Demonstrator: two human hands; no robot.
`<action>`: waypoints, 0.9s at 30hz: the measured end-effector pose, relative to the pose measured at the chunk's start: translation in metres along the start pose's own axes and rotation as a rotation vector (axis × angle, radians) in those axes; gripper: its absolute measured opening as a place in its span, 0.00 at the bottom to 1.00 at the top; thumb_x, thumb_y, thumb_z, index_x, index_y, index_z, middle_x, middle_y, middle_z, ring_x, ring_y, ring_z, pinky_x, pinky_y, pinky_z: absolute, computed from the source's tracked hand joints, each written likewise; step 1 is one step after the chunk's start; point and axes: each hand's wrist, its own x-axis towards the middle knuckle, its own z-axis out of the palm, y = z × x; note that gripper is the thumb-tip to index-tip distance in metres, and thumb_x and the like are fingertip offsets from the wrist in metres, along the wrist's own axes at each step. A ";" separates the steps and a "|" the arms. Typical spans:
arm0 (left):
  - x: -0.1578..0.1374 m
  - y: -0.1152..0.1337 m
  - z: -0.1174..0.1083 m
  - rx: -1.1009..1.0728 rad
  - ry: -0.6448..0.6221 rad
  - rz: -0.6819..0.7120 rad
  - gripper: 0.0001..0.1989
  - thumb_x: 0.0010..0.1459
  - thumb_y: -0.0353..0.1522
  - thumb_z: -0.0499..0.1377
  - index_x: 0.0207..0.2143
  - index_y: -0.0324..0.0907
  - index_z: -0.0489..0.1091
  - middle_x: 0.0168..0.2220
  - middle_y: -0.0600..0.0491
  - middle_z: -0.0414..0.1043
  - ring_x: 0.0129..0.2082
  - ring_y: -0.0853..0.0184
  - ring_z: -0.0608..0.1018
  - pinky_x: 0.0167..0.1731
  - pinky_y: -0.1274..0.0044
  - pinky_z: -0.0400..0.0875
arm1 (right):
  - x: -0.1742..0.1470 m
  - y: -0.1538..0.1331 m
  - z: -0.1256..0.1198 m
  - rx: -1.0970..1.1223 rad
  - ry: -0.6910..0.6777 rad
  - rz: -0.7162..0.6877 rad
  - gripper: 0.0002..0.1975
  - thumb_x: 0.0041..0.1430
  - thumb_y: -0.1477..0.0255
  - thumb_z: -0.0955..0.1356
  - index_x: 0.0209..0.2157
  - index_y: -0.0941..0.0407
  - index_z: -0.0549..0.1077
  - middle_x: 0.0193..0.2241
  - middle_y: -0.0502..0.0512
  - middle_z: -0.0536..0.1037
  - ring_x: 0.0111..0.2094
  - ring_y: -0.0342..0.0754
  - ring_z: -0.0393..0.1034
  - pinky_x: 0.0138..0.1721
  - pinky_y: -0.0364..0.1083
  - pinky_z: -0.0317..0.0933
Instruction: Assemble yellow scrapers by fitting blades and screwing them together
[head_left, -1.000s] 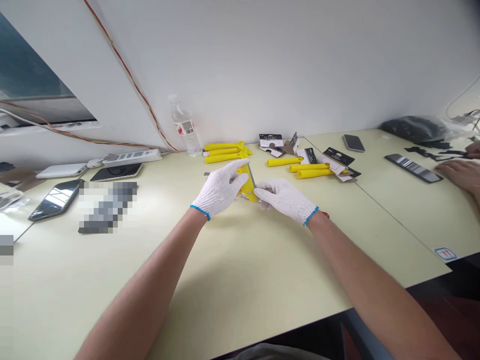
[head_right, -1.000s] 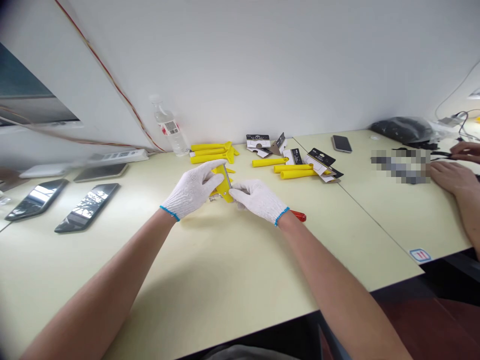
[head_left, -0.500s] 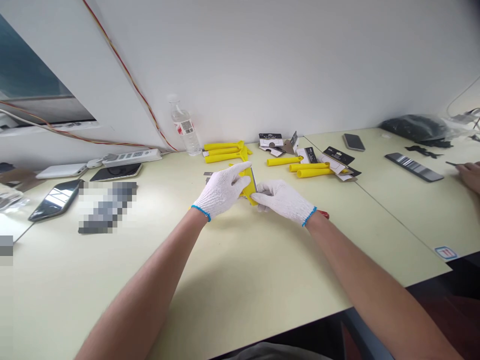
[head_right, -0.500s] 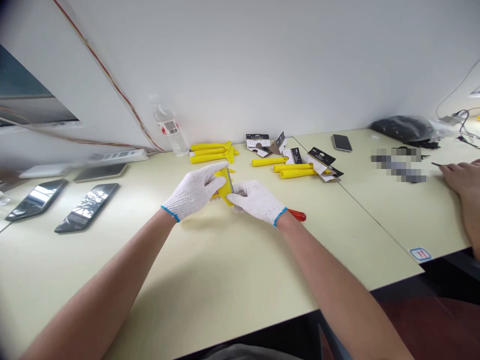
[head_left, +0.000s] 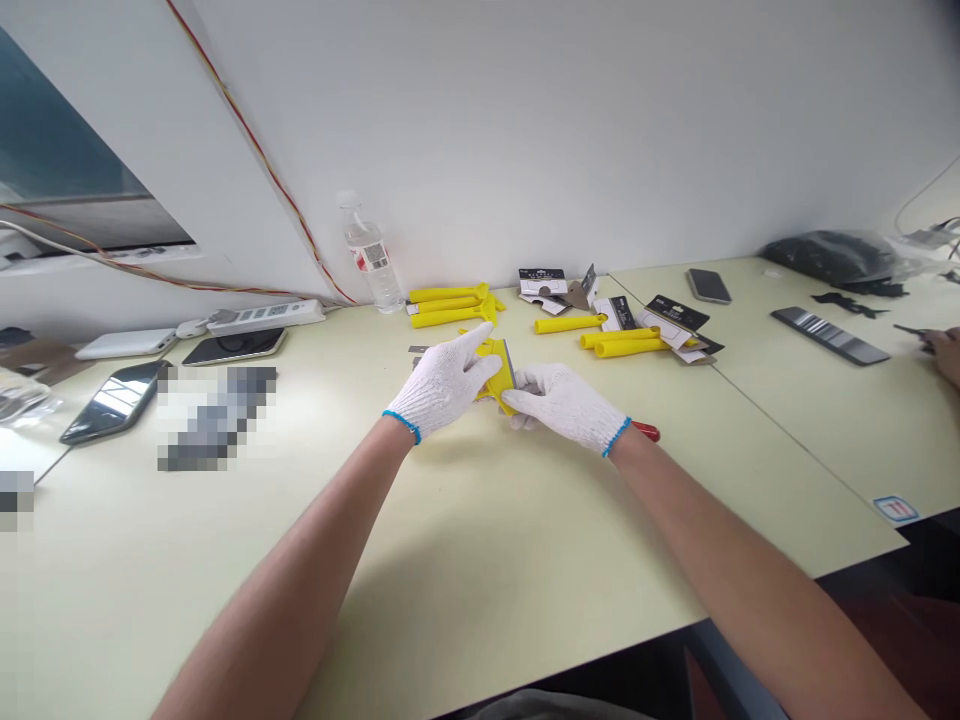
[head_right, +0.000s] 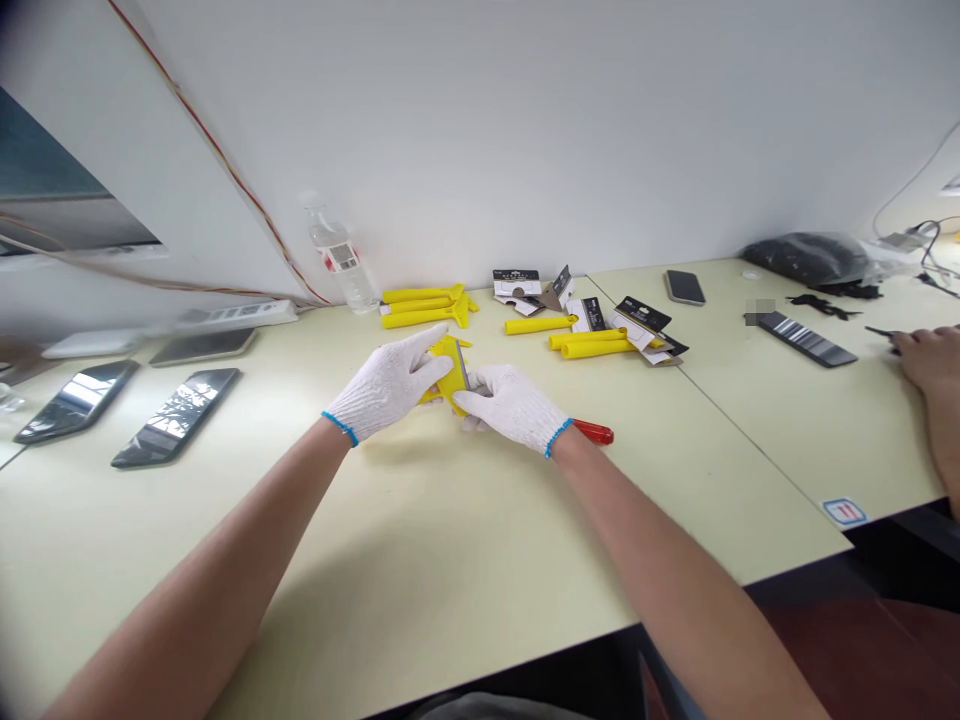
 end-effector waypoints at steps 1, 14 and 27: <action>0.000 0.000 0.000 -0.003 -0.008 0.002 0.25 0.66 0.42 0.53 0.59 0.40 0.72 0.26 0.58 0.66 0.26 0.70 0.66 0.29 0.78 0.65 | -0.008 -0.007 0.007 0.005 0.054 -0.005 0.42 0.71 0.48 0.46 0.44 0.63 0.79 0.14 0.57 0.58 0.26 0.43 0.67 0.23 0.38 0.42; 0.002 -0.004 -0.003 0.048 -0.031 0.024 0.16 0.65 0.41 0.52 0.26 0.43 0.60 0.25 0.55 0.64 0.25 0.70 0.67 0.25 0.77 0.59 | -0.047 -0.206 0.102 0.308 -0.470 -0.321 0.40 0.67 0.40 0.54 0.15 0.56 0.61 0.08 0.60 0.43 0.21 0.38 0.68 0.18 0.37 0.44; -0.020 0.008 -0.012 0.351 0.134 0.094 0.11 0.70 0.37 0.51 0.37 0.45 0.70 0.26 0.56 0.72 0.24 0.68 0.72 0.26 0.76 0.61 | -0.018 -0.223 0.312 0.341 -0.556 -0.128 0.37 0.72 0.41 0.55 0.45 0.59 0.76 0.27 0.64 0.76 0.33 0.46 0.76 0.24 0.34 0.62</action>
